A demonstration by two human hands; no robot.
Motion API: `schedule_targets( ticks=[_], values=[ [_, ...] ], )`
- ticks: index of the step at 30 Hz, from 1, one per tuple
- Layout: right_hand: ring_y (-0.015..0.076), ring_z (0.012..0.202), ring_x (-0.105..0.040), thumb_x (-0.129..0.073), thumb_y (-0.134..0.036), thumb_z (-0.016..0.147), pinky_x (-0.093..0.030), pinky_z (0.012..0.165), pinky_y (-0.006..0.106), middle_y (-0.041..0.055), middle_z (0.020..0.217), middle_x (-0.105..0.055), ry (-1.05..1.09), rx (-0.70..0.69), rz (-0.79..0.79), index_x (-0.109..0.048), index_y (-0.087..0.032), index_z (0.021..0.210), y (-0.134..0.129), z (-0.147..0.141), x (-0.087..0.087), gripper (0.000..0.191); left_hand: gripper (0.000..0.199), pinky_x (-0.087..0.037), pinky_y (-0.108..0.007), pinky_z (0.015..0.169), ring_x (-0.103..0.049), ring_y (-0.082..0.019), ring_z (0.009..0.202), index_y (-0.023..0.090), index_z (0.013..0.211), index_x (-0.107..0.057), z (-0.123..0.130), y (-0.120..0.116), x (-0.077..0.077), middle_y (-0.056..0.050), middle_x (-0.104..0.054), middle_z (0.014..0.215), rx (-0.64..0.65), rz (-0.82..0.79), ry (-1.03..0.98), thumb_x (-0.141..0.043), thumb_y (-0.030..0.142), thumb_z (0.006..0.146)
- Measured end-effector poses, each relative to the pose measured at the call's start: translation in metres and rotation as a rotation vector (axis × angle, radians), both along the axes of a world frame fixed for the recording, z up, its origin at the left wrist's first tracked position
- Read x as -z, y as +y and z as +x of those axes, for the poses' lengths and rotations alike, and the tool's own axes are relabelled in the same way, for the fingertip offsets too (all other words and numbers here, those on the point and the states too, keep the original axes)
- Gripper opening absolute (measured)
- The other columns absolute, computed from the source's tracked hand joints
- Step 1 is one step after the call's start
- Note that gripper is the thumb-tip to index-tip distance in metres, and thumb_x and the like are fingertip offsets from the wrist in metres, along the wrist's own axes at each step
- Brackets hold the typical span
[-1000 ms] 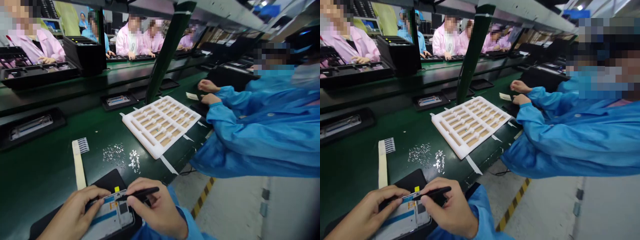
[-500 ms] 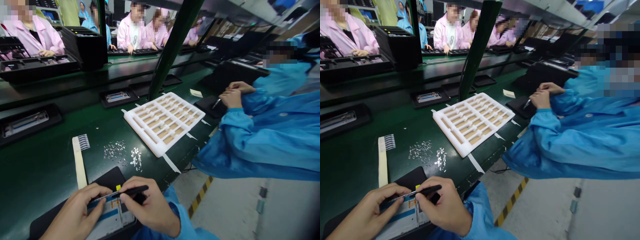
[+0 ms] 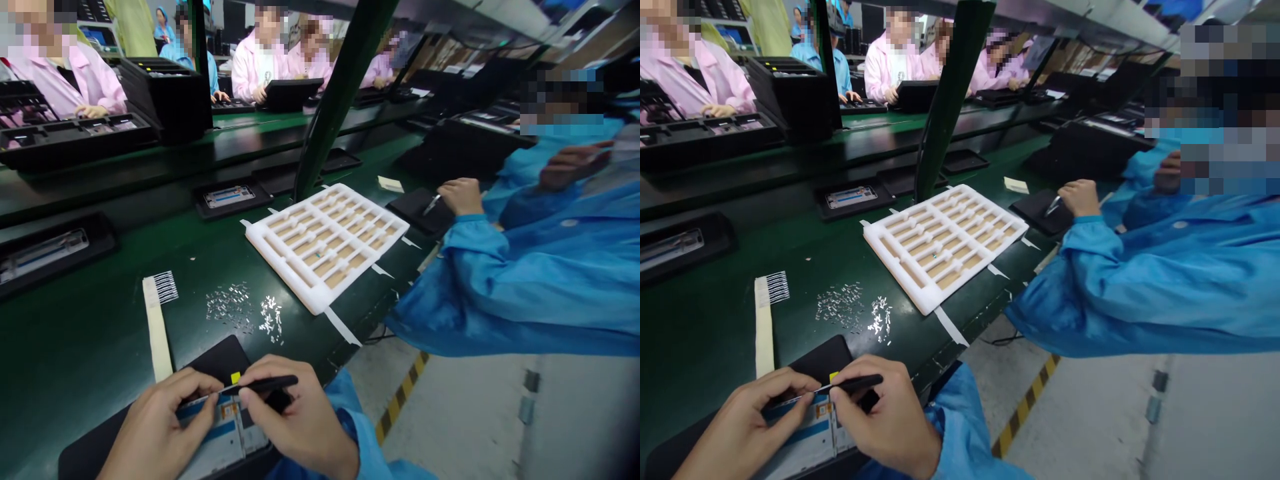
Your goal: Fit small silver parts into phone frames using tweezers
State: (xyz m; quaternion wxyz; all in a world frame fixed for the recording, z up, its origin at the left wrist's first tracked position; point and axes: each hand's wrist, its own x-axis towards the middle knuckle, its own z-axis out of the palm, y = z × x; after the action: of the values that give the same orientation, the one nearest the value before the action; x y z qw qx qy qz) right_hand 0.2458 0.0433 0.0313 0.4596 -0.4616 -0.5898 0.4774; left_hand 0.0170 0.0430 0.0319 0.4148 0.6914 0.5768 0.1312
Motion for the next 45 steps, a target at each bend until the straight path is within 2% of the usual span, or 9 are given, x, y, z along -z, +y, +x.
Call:
schedule_targets(
  ticks=[9,15,21,27,31,33,36,40,45],
  values=[
    [0.0229,0.076,-0.082,-0.075,-0.014,0.092,-0.067,0.073,0.031,0.0093,0.090,-0.083,-0.016,0.014,0.150,-0.085,-0.020,0.099,-0.007,0.001,0.000,0.013,0.027,-0.060,-0.019,0.082,-0.079,-0.016,0.094,0.034,0.102,-0.080,-0.002,0.002,-0.001,0.003,-0.083,0.104,0.012,0.059,0.054,-0.058,0.050,0.101],
    [0.0231,0.084,-0.082,-0.074,-0.011,0.096,-0.068,0.078,0.031,0.0114,0.096,-0.083,-0.007,-0.032,0.208,-0.084,-0.019,0.108,-0.010,0.002,0.007,0.018,0.028,-0.058,-0.014,0.079,-0.080,-0.013,0.096,0.040,0.115,-0.080,-0.003,0.000,0.002,0.006,-0.082,0.108,0.046,0.114,0.063,-0.058,0.053,0.104],
    [0.0229,0.092,-0.080,-0.071,-0.007,0.098,-0.067,0.086,0.032,0.0145,0.104,-0.082,-0.093,-0.092,0.412,-0.079,-0.014,0.117,-0.008,0.005,0.012,0.022,0.031,-0.059,-0.011,0.076,-0.081,-0.010,0.093,0.038,0.121,-0.077,-0.002,0.000,-0.005,0.006,-0.083,0.109,0.090,0.182,0.089,-0.053,0.051,0.107],
    [0.0213,0.092,-0.077,-0.069,-0.006,0.100,-0.065,0.086,0.032,0.0132,0.106,-0.081,-0.129,-0.103,0.470,-0.076,-0.015,0.119,-0.009,0.005,0.015,0.023,0.033,-0.061,-0.010,0.074,-0.083,-0.011,0.088,0.030,0.137,-0.066,-0.014,0.001,-0.007,0.003,-0.085,0.109,0.210,0.547,0.169,-0.050,0.042,0.110],
    [0.0214,0.091,-0.076,-0.069,-0.007,0.099,-0.064,0.089,0.032,0.0118,0.104,-0.081,-0.175,-0.056,0.449,-0.077,-0.016,0.114,-0.014,-0.001,0.016,0.020,0.040,-0.064,-0.019,0.072,-0.081,-0.014,0.075,0.025,0.113,-0.077,-0.013,-0.002,-0.014,0.002,-0.084,0.092,0.308,0.884,0.304,-0.040,0.042,0.114],
    [0.0214,0.090,-0.076,-0.067,-0.007,0.100,-0.063,0.088,0.032,0.0107,0.101,-0.080,-0.197,-0.029,0.416,-0.079,-0.016,0.110,-0.016,-0.004,0.015,0.018,0.045,-0.063,-0.019,0.077,-0.080,-0.013,0.078,0.025,0.107,-0.079,-0.016,0.001,-0.020,0.002,-0.084,0.092,0.349,0.932,0.311,-0.038,0.042,0.115],
    [0.0214,0.089,-0.077,-0.069,-0.009,0.098,-0.064,0.084,0.029,0.0110,0.099,-0.080,-0.098,-0.006,0.341,-0.081,-0.016,0.109,-0.015,-0.004,0.013,0.017,0.043,-0.062,-0.020,0.084,-0.080,-0.014,0.091,0.027,0.110,-0.079,-0.036,0.023,-0.022,0.000,-0.083,0.103,0.265,0.866,0.389,-0.044,0.052,0.112],
    [0.0209,0.085,-0.080,-0.072,-0.011,0.094,-0.064,0.079,0.026,0.0100,0.093,-0.081,0.075,0.166,0.275,-0.083,-0.016,0.101,-0.004,0.006,0.016,0.014,0.054,-0.063,-0.039,0.087,-0.077,-0.027,0.103,0.022,0.109,-0.080,-0.077,0.081,-0.009,-0.009,-0.080,0.117,0.120,0.901,0.575,-0.040,0.058,0.110],
    [0.0208,0.082,-0.079,-0.072,-0.014,0.095,-0.063,0.077,0.027,0.0080,0.090,-0.081,0.046,0.272,0.268,-0.083,-0.019,0.097,0.005,0.016,0.027,0.012,0.055,-0.062,-0.043,0.085,-0.076,-0.030,0.098,0.018,0.102,-0.080,-0.096,0.128,0.016,-0.013,-0.080,0.108,0.201,0.919,0.622,-0.037,0.051,0.110]
  ],
)
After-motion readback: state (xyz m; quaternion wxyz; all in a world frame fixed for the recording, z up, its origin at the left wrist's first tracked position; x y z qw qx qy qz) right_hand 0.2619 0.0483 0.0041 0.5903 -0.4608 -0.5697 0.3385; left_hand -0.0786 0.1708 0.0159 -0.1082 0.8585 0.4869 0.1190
